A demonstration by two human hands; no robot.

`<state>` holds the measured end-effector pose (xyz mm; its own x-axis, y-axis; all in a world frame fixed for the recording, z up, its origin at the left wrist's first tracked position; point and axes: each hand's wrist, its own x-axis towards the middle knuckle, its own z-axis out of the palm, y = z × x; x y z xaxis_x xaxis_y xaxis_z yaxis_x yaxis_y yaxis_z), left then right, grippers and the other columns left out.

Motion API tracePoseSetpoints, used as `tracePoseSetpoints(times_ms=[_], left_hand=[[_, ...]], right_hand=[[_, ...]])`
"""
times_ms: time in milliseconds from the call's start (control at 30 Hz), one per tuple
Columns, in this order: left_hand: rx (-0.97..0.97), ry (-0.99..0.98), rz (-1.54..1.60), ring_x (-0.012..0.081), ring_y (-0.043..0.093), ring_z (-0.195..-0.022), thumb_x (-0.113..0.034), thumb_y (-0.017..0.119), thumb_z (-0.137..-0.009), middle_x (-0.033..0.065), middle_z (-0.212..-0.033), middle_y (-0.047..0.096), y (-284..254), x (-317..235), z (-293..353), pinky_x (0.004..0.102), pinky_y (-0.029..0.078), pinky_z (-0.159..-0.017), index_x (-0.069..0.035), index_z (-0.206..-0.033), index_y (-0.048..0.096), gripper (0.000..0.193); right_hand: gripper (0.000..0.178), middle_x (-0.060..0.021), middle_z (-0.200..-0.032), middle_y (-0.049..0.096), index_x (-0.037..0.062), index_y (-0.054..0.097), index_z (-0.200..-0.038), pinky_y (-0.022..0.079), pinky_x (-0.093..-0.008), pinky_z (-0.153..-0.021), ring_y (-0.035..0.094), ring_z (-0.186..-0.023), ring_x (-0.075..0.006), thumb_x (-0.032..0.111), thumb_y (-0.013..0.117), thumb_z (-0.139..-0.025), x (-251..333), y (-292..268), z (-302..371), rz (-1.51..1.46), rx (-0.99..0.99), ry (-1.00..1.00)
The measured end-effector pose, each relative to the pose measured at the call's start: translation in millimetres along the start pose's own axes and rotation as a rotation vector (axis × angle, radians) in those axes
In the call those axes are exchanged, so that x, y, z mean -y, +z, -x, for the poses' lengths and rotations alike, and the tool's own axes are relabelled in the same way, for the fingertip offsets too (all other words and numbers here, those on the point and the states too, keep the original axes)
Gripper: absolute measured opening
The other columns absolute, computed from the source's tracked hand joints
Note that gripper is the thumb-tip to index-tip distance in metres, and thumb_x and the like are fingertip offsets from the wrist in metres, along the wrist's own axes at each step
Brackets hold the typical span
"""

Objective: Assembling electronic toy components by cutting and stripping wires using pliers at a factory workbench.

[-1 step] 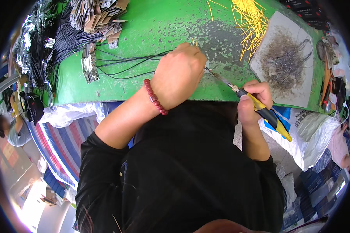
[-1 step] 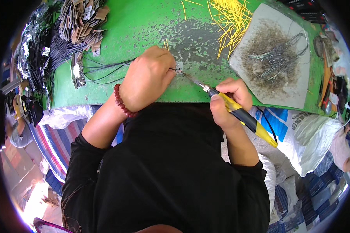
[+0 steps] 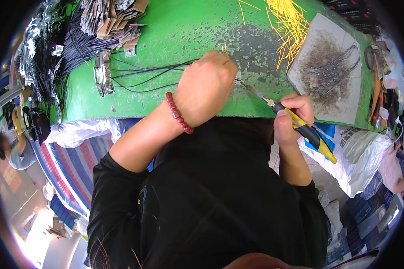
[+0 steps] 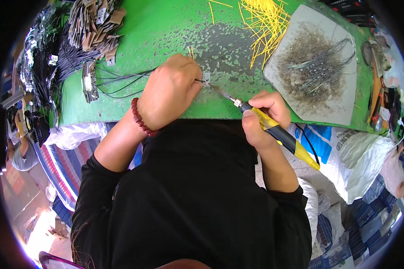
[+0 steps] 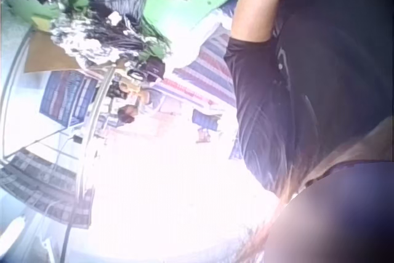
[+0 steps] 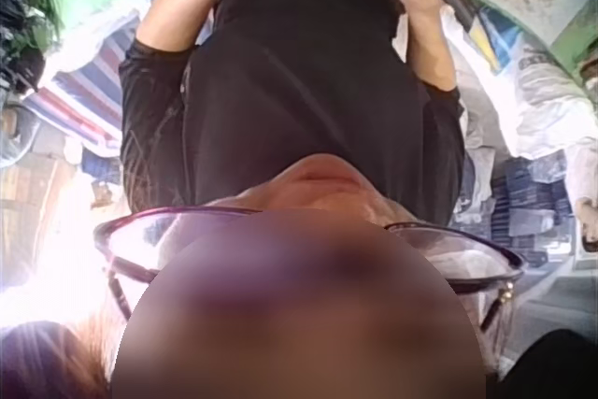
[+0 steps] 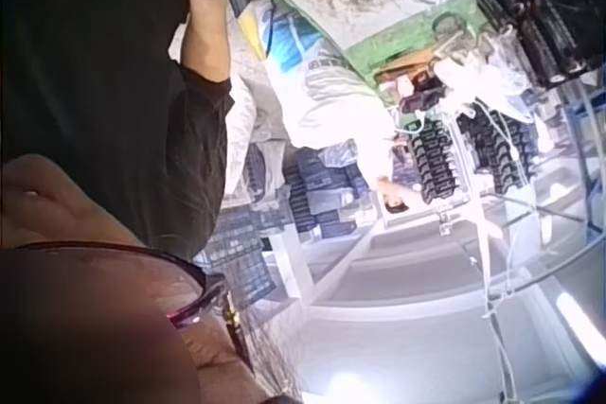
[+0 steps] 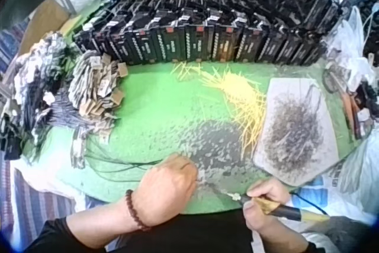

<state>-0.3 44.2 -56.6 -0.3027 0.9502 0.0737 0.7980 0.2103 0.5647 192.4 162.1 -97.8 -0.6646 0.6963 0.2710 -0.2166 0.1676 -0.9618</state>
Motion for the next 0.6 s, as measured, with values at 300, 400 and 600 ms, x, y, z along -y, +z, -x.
tracePoseSetpoints(times_ms=[300, 400, 600], left_hand=[[0.006, -0.006, 0.017, 0.0346, 0.058, -0.088, -0.004, 0.065, -0.077, 0.0126, -0.084, 0.06, 0.9, 0.2, -0.2, 0.0436, 0.05, -0.075, 0.0, -0.08, 0.059, 0.007], [-0.001, 0.0, 0.025, 0.0343, 0.057, -0.088, -0.005, 0.065, -0.077, 0.0125, -0.084, 0.06, -0.1, 0.6, 0.2, 0.0437, 0.05, -0.075, -0.001, -0.08, 0.059, 0.007], [0.016, 0.016, 0.033, 0.0341, 0.058, -0.089, -0.004, 0.066, -0.076, 0.0127, -0.086, 0.062, -1.3, 2.5, -0.2, 0.0424, 0.05, -0.076, 0.0, -0.081, 0.061, 0.009]], right_hand=[[0.03, -0.0069, -0.077, 0.055, 0.0023, 0.053, -0.088, 0.033, -0.0242, -0.056, 0.043, -0.064, -0.0092, 0.023, 0.073, -0.081, 1.5, -0.6, 0.6, 0.002, -0.011, 0.012], [0.03, -0.0067, -0.077, 0.055, 0.0023, 0.053, -0.088, 0.033, -0.0244, -0.056, 0.043, -0.063, -0.0092, 0.023, 0.073, -0.081, 2.4, -0.6, 0.4, 0.007, -0.01, 0.014], [0.029, -0.0074, -0.076, 0.055, 0.0016, 0.053, -0.087, 0.033, -0.0247, -0.055, 0.044, -0.063, -0.01, 0.022, 0.073, -0.081, 0.2, -1.5, -0.4, 0.025, -0.006, -0.005]])
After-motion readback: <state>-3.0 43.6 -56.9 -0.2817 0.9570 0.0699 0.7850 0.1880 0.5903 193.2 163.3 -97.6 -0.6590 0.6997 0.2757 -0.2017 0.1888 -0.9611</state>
